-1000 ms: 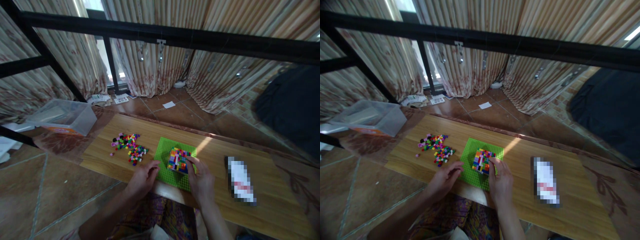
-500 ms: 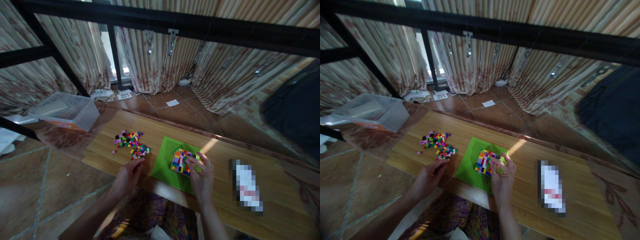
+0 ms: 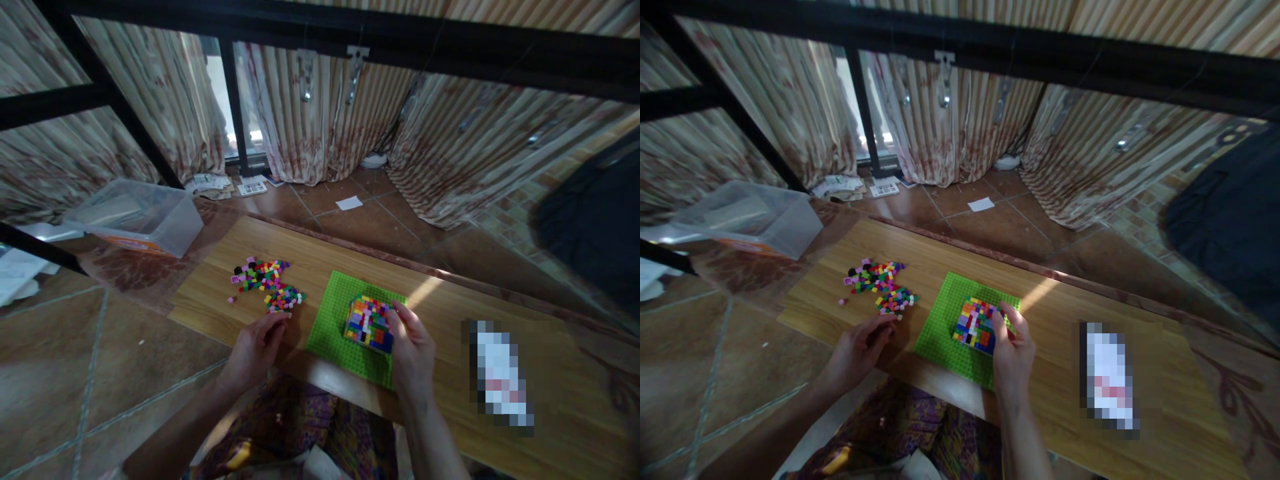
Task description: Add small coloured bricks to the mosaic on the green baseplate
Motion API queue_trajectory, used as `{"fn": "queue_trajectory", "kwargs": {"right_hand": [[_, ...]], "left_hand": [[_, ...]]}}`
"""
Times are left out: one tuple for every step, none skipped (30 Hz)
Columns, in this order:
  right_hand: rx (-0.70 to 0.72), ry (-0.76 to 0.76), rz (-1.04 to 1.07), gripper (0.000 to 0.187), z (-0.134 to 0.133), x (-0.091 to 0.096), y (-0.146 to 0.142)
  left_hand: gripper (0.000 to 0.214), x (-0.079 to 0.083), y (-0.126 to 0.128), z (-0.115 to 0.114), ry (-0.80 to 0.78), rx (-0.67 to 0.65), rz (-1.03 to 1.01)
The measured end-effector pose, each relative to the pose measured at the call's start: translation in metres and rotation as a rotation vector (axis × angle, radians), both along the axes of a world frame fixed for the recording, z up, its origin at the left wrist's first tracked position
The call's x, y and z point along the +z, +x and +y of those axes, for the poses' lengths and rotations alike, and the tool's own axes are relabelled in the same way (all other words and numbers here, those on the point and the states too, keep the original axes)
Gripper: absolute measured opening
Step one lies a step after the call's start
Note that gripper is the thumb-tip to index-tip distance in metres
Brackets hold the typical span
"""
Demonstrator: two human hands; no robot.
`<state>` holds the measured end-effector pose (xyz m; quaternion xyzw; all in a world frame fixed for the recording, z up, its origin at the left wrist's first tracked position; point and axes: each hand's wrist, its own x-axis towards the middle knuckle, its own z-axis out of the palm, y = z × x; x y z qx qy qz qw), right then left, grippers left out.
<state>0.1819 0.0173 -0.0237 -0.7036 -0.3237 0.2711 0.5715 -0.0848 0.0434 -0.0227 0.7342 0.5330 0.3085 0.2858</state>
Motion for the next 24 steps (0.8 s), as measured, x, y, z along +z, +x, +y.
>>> {"fn": "queue_trajectory", "kwargs": {"right_hand": [[-0.003,-0.031,0.03,0.05,0.002,0.001,-0.001],[-0.004,-0.058,0.044,0.053,0.004,0.002,-0.002],[-0.004,-0.075,0.038,0.055,0.006,0.002,-0.002],[-0.003,-0.078,0.011,0.056,0.007,0.002,-0.003],[-0.003,-0.076,-0.019,0.057,0.008,0.0,-0.002],[-0.004,-0.073,-0.046,0.057,0.009,-0.001,-0.002],[-0.004,-0.069,-0.067,0.056,0.009,-0.002,-0.002],[-0.003,-0.067,-0.083,0.056,0.009,-0.004,-0.001],[-0.001,-0.066,-0.093,0.056,0.009,-0.005,0.0],[0.005,-0.068,-0.098,0.057,0.008,-0.006,0.001],[0.012,-0.071,-0.098,0.057,0.008,-0.007,0.002],[0.019,-0.074,-0.098,0.057,0.008,-0.007,0.002],[0.025,-0.078,-0.1,0.057,0.008,-0.007,0.003],[0.029,-0.081,-0.108,0.056,0.007,-0.007,0.003],[0.03,-0.084,-0.119,0.055,0.008,-0.007,0.003],[0.028,-0.087,-0.13,0.054,0.008,-0.008,0.004],[0.025,-0.089,-0.138,0.053,0.008,-0.008,0.004],[0.024,-0.092,-0.143,0.052,0.008,-0.009,0.004],[0.024,-0.095,-0.146,0.052,0.008,-0.009,0.004],[0.028,-0.095,-0.149,0.052,0.008,-0.01,0.005],[0.036,-0.093,-0.154,0.052,0.008,-0.01,0.005],[0.045,-0.09,-0.165,0.052,0.008,-0.01,0.006],[0.05,-0.083,-0.184,0.052,0.006,-0.008,0.007],[0.041,-0.069,-0.217,0.051,0.005,-0.006,0.007]], "left_hand": [[0.025,0.0,-0.001,0.0,0.009,0.014,-0.002],[0.025,0.001,-0.001,0.0,0.017,0.028,-0.002],[0.025,0.001,-0.002,0.0,0.024,0.038,-0.001],[0.025,0.0,-0.003,0.0,0.03,0.045,0.002],[0.025,0.0,-0.003,0.0,0.033,0.047,0.006],[0.025,0.0,-0.004,0.0,0.035,0.045,0.011],[0.024,0.0,-0.005,0.0,0.037,0.042,0.016],[0.024,0.0,-0.006,0.0,0.039,0.039,0.02],[0.024,0.001,-0.006,0.0,0.039,0.036,0.025],[0.023,0.001,-0.007,0.0,0.039,0.034,0.028],[0.024,0.001,-0.007,-0.001,0.039,0.035,0.029],[0.024,0.001,-0.007,-0.001,0.038,0.036,0.029],[0.024,0.001,-0.007,-0.001,0.037,0.037,0.029],[0.023,0.001,-0.007,-0.001,0.038,0.037,0.031],[0.023,0.001,-0.007,-0.001,0.039,0.035,0.032],[0.022,0.0,-0.007,-0.001,0.04,0.032,0.034],[0.022,-0.001,-0.007,-0.001,0.039,0.031,0.034],[0.021,-0.001,-0.007,-0.001,0.038,0.031,0.034],[0.021,-0.002,-0.007,-0.001,0.036,0.033,0.032],[0.022,-0.002,-0.007,-0.002,0.034,0.035,0.029],[0.022,-0.002,-0.007,-0.002,0.031,0.037,0.026],[0.022,-0.002,-0.008,-0.002,0.029,0.036,0.022],[0.023,-0.001,-0.009,-0.003,0.027,0.035,0.019],[0.024,-0.001,-0.01,-0.004,0.027,0.038,0.016]]}}
